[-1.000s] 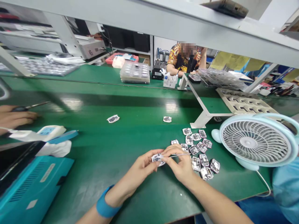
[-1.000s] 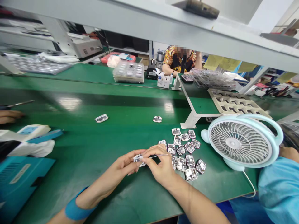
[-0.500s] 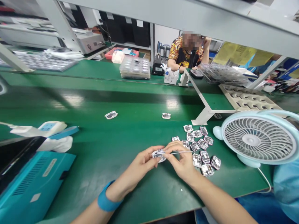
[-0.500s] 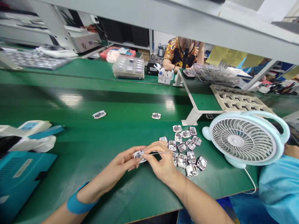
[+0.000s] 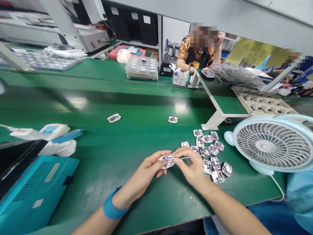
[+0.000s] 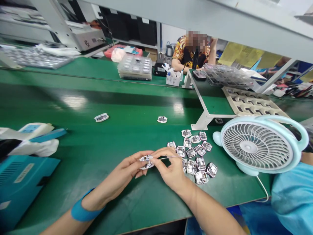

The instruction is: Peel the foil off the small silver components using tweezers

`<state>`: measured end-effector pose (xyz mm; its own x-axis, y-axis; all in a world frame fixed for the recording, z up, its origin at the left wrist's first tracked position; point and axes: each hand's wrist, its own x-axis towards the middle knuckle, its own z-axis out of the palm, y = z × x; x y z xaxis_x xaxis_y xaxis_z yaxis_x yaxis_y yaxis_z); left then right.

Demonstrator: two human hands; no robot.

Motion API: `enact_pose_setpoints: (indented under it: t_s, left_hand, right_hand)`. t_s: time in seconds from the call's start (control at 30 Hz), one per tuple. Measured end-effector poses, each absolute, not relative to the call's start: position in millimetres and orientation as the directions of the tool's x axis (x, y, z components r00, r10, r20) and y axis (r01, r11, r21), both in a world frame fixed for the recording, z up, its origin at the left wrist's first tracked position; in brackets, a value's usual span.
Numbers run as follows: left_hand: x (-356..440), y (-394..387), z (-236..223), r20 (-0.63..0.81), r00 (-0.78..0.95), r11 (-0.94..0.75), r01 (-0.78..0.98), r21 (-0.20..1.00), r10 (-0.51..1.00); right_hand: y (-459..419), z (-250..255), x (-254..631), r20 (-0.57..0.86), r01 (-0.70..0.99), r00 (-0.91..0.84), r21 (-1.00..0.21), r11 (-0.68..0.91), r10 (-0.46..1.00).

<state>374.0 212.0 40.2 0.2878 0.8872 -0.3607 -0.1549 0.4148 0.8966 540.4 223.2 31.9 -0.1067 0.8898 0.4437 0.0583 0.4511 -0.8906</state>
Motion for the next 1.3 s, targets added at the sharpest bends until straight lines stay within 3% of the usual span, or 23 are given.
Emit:
enact_pose_setpoints:
  t_s: [0.17,0.43,0.63,0.87,1.3]
  left_hand:
    - [373,212,42,-0.373,0.255,0.428,-0.21,0.879,0.892]
    - [375,213,42,-0.368,0.258,0.404,-0.102,0.909,0.893]
    - [376,213,44,-0.296,0.258,0.304,0.006,0.953,0.92]
    - [377,212,45,-0.224,0.25,0.217,0.055,0.975,0.942]
    - [376,212,43,-0.215,0.264,0.201,0.081,0.976,0.94]
  right_hand:
    - [225,31,543,0.253,-0.005,-0.071,-0.967,0.254,0.965]
    - [231,31,544,0.083,-0.036,-0.101,-0.996,0.079,0.991]
    - [233,31,543,0.08,-0.056,-0.023,-0.995,0.078,0.997]
    - [234,30,543,0.061,-0.06,-0.047,-0.997,0.059,0.997]
    - [234,30,544,0.07,-0.112,-0.055,-0.992,0.064,0.996]
